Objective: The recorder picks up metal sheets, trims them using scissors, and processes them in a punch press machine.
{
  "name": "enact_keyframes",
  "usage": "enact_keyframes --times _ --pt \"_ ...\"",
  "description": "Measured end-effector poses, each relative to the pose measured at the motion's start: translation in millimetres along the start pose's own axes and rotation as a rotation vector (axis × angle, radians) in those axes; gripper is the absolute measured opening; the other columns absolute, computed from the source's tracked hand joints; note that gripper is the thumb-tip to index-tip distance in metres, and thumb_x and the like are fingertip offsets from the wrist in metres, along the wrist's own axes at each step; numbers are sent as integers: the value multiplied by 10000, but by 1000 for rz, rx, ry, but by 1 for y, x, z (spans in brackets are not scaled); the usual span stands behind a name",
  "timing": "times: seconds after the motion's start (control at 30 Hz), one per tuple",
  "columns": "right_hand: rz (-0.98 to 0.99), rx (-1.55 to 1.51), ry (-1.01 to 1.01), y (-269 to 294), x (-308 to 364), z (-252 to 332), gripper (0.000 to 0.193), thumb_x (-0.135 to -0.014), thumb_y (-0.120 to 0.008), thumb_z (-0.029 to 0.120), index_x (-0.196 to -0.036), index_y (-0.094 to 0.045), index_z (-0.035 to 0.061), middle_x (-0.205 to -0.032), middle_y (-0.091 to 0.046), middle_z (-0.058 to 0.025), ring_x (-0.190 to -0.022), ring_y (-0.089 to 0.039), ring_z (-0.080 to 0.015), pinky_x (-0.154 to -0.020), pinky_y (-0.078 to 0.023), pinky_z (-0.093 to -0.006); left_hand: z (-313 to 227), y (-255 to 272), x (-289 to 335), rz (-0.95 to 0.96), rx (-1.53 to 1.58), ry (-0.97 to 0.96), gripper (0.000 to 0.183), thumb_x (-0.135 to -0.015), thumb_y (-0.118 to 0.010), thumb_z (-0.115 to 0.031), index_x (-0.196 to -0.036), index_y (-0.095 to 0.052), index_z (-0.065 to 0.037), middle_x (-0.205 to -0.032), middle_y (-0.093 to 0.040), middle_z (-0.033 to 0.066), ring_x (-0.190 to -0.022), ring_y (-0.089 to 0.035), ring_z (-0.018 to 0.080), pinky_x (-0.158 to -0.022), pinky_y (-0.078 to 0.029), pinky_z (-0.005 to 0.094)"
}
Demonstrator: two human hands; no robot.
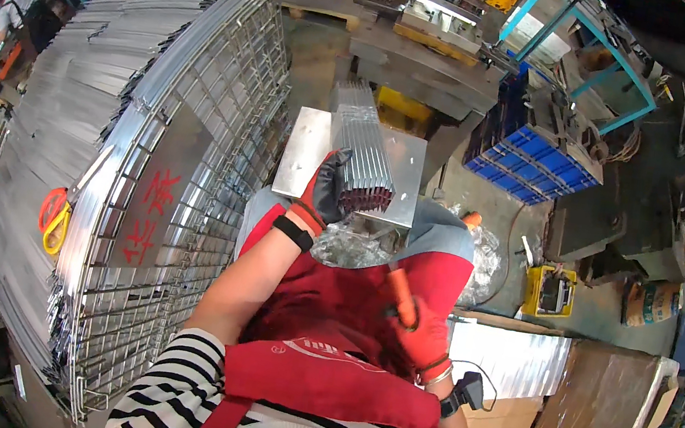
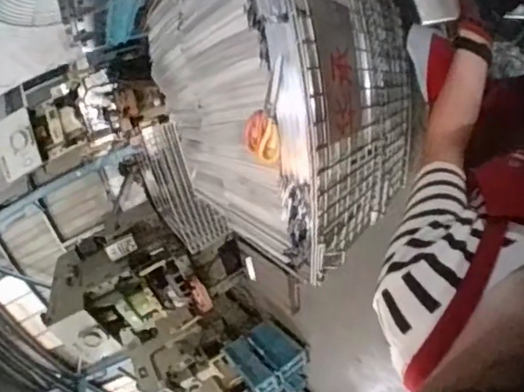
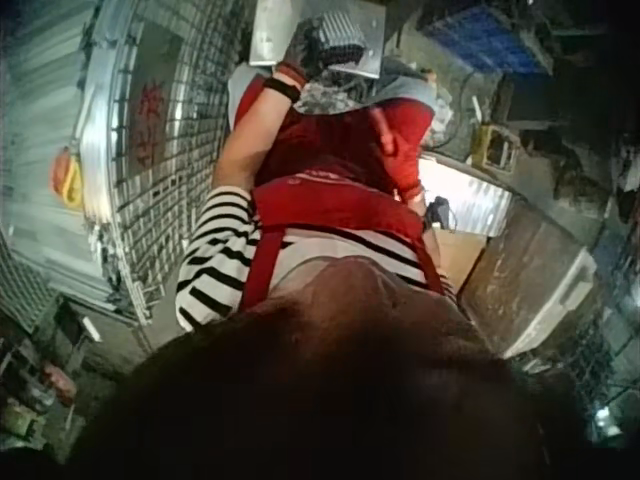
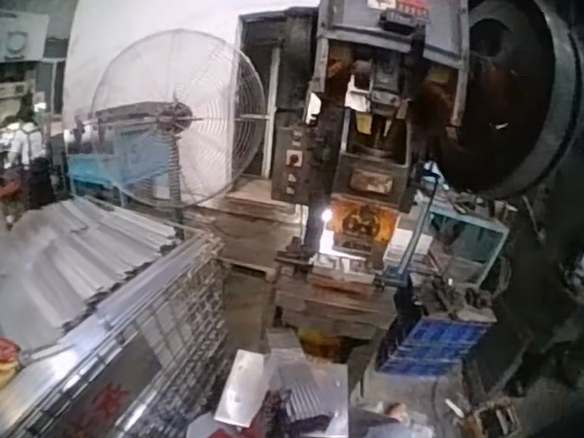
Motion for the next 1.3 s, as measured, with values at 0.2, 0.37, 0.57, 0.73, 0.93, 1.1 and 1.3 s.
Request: enact_keyframes --times 0.2,0.37,0.57,0.73,0.93,1.1,1.3 --pt "-45 -114 -166 -7 7 -10 317 -685 -663 294 -905 -550 96 -716 -582 -163 -700 -569 -361 -562 -436 -412 1 2 -3 21 5 26 441 -829 -473 -343 -1154 -460 -44 -1085 -556 120 -991 -550 277 -883 -435 420" --pt "-54 -104 -367 -10 7 -24 330 -687 -672 280 -926 -545 91 -720 -585 -168 -695 -575 -358 -561 -434 -420 -3 -15 3 50 -64 51 409 -846 -443 -345 -1120 -492 -44 -1074 -567 118 -971 -563 263 -886 -435 398" --pt "147 -141 -179 -4 3 11 350 -670 -678 252 -944 -546 78 -754 -592 -165 -713 -576 -355 -604 -454 -405 0 3 -4 6 -21 -1 454 -836 -457 -365 -1151 -459 -37 -1081 -557 135 -994 -550 291 -875 -441 422" --pt "-114 -90 -408 -7 -5 -36 345 -664 -685 259 -917 -554 64 -755 -593 -167 -660 -581 -331 -553 -449 -387 -5 -2 0 41 -83 21 505 -826 -455 -411 -1184 -433 -55 -1117 -533 142 -1019 -534 304 -878 -437 433" --pt "50 -98 -42 1 -9 19 341 -670 -681 266 -915 -548 69 -719 -586 -161 -652 -579 -335 -550 -445 -390 -1 6 -3 5 2 -21 453 -838 -478 -323 -1185 -420 -38 -1100 -541 142 -995 -550 286 -887 -438 434" --pt "-128 -157 -322 4 -15 -18 297 -683 -674 233 -878 -532 61 -703 -567 -162 -645 -568 -340 -525 -427 -390 -3 4 4 -14 -22 8 463 -841 -461 -340 -1185 -418 -33 -1110 -538 135 -982 -556 295 -863 -448 454" --pt "-17 -177 -78 0 -15 13 300 -681 -675 224 -890 -538 59 -705 -571 -160 -662 -574 -338 -557 -431 -397 -2 6 5 -14 -78 61 457 -846 -458 -320 -1197 -406 -33 -1118 -533 131 -986 -556 291 -852 -453 467"
Point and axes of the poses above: each hand's wrist, its own x-axis away from the middle knuckle, its own y-axis out of the back of the hand, z = x × y, the point moved 1 cm from there along -x, towards the middle knuckle
